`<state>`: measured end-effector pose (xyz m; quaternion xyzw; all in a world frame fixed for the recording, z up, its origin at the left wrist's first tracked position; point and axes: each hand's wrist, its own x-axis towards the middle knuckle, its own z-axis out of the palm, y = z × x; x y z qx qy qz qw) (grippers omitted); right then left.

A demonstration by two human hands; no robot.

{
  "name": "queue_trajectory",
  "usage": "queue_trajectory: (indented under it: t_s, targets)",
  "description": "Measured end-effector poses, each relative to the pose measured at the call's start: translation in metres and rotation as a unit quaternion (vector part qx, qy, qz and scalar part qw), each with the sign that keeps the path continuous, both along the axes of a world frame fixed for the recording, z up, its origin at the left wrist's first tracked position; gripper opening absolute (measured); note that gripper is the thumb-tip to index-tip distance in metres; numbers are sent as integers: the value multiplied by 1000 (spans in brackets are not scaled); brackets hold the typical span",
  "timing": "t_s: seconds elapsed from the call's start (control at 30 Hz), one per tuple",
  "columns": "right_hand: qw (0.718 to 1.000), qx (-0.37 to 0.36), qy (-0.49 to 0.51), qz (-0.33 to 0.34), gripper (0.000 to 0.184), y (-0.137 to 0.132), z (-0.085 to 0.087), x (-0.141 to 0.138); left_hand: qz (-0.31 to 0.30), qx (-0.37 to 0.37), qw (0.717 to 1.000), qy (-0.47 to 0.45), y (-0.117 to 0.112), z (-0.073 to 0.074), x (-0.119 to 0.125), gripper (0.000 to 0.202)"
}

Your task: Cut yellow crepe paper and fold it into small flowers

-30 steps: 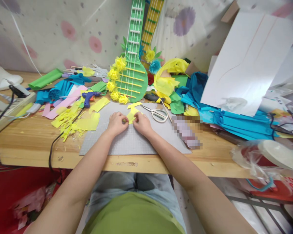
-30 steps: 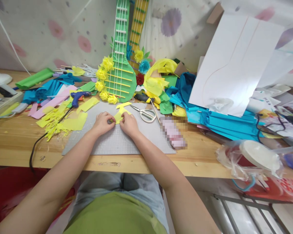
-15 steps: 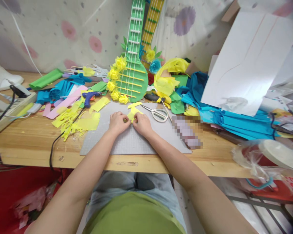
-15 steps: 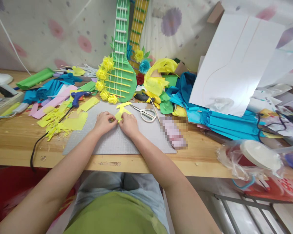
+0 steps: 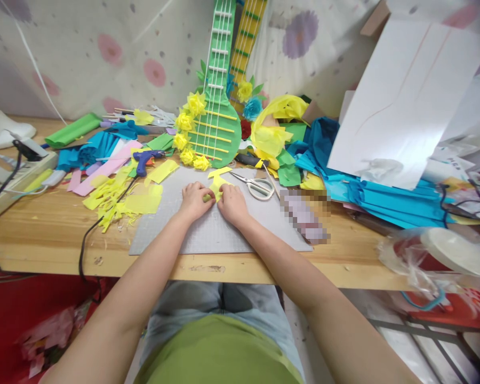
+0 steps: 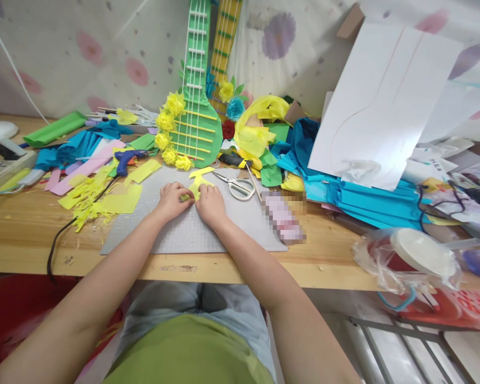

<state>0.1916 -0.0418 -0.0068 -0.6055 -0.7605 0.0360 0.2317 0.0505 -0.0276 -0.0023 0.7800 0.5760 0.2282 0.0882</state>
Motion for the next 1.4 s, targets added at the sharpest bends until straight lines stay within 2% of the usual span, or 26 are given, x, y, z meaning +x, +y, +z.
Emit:
queue_trajectory:
  t_s: [0.2,0.4,0.57,0.87,1.03,1.13,1.27,1.4]
  targets:
    - [999,22,33,-29,29,3,-5,12,15,-8,1000,2,-1,3,2,13]
    - [999,27,40,3,22,2,-3,11,34,-6,999,7,-3,5,8,18]
    - [999,17,31,-1,21,1,-3,9,32,-24,999,12,-2,5,8,18]
    - [999,2,36,-4,22,1,-2,10,27,-49,998,4,-4,11,-9,16]
    - [999,-9,53,-7,21,1,-1,10,17,4,997,-73,2,10,-28,37]
    - [996,-4,90,-3,23,2,-1,12,17,-4,993,-117,7,6,-33,48]
    - [991,6,131,13,28,3,-3,15,-8,-20,989,-143,10,-1,-28,50]
    - [991,13,130,31,29,2,-3,16,-33,-29,985,-169,9,-2,-20,53]
